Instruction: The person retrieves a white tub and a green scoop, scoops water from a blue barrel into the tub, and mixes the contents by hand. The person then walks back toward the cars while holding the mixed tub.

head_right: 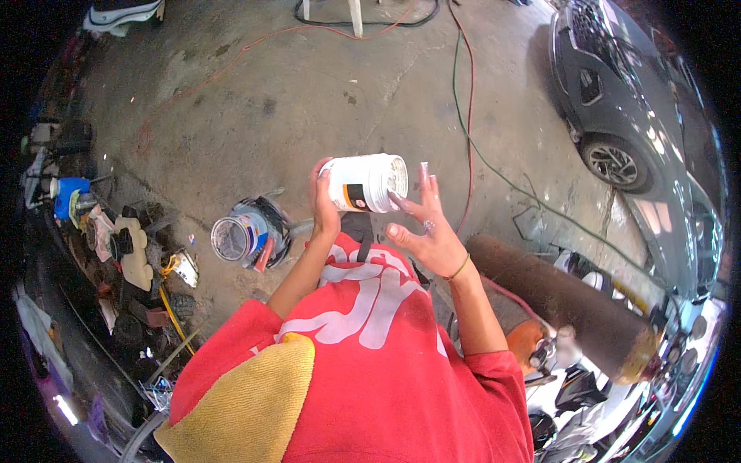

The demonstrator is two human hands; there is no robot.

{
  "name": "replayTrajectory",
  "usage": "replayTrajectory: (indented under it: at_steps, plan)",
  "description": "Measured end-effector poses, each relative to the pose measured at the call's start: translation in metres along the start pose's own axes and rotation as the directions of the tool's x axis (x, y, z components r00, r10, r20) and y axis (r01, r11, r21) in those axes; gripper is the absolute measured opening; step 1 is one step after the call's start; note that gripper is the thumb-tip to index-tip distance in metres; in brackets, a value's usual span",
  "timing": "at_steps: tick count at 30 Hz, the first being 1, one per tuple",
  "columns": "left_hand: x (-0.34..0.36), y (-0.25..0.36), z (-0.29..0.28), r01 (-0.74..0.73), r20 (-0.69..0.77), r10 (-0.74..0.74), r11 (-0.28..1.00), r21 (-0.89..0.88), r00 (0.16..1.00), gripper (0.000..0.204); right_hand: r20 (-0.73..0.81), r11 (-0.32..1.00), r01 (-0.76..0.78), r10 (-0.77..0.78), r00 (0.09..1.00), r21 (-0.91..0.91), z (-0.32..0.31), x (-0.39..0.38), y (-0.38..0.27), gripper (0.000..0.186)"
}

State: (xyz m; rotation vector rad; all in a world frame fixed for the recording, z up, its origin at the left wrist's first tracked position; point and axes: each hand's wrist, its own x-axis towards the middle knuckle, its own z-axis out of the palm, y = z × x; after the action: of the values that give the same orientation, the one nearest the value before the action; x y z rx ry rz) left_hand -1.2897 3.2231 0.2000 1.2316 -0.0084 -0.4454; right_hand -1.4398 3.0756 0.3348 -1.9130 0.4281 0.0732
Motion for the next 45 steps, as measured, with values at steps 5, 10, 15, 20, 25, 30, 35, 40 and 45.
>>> replayTrajectory:
  at_steps: [5, 10, 15, 20, 25, 30, 35, 40, 45]
  plan:
    - [0.061, 0.002, 0.020, 0.127, 0.018, -0.126, 0.981, -0.145, 0.992, 0.039, -0.073, 0.986, 0.072, -0.061, 0.995, 0.149, -0.029, 0.058, 0.001, 0.048]
    - [0.093, 0.003, 0.032, 0.356, 0.157, -0.320, 0.855, -0.378, 0.934, 0.046, -0.141, 0.984, 0.079, -0.102, 0.985, -0.159, -0.041, 0.095, -0.001, 0.038]
    - [0.106, 0.014, 0.047, 0.528, 0.344, -0.418, 0.772, -0.353, 0.841, 0.047, -0.009, 0.764, 0.132, -0.178, 0.984, -0.631, -0.072, 0.116, -0.026, 0.035]
    - [0.112, 0.015, 0.065, 0.434, 0.364, -0.336, 0.870, -0.234, 0.869, 0.044, 0.093, 0.392, 0.137, -0.128, 0.987, -0.910, -0.095, 0.117, -0.034, 0.047]
    - [0.116, 0.005, 0.080, 0.306, 0.333, -0.223, 0.925, -0.224, 0.916, 0.040, 0.076, 0.406, 0.093, -0.058, 0.995, -0.909, -0.110, 0.116, -0.025, 0.050]
    - [0.102, 0.000, 0.091, 0.225, 0.254, -0.183, 0.963, -0.147, 0.950, 0.037, 0.088, 0.501, 0.015, 0.123, 0.989, -0.865, -0.121, 0.119, -0.016, 0.047]
    - [0.092, -0.009, 0.093, 0.299, 0.194, -0.258, 0.927, -0.227, 0.946, 0.039, 0.163, 0.752, -0.025, 0.175, 0.971, -0.659, -0.124, 0.114, 0.004, 0.051]
    - [0.092, -0.012, 0.093, 0.384, 0.263, -0.307, 0.863, -0.329, 0.915, 0.044, 0.273, 0.976, -0.218, 0.216, 0.937, -0.023, -0.120, 0.106, -0.002, 0.061]
    - [0.091, -0.014, 0.090, 0.443, 0.317, -0.332, 0.802, -0.402, 0.888, 0.044, 0.138, 0.793, -0.028, 0.141, 0.980, -0.609, -0.111, 0.098, -0.020, 0.071]
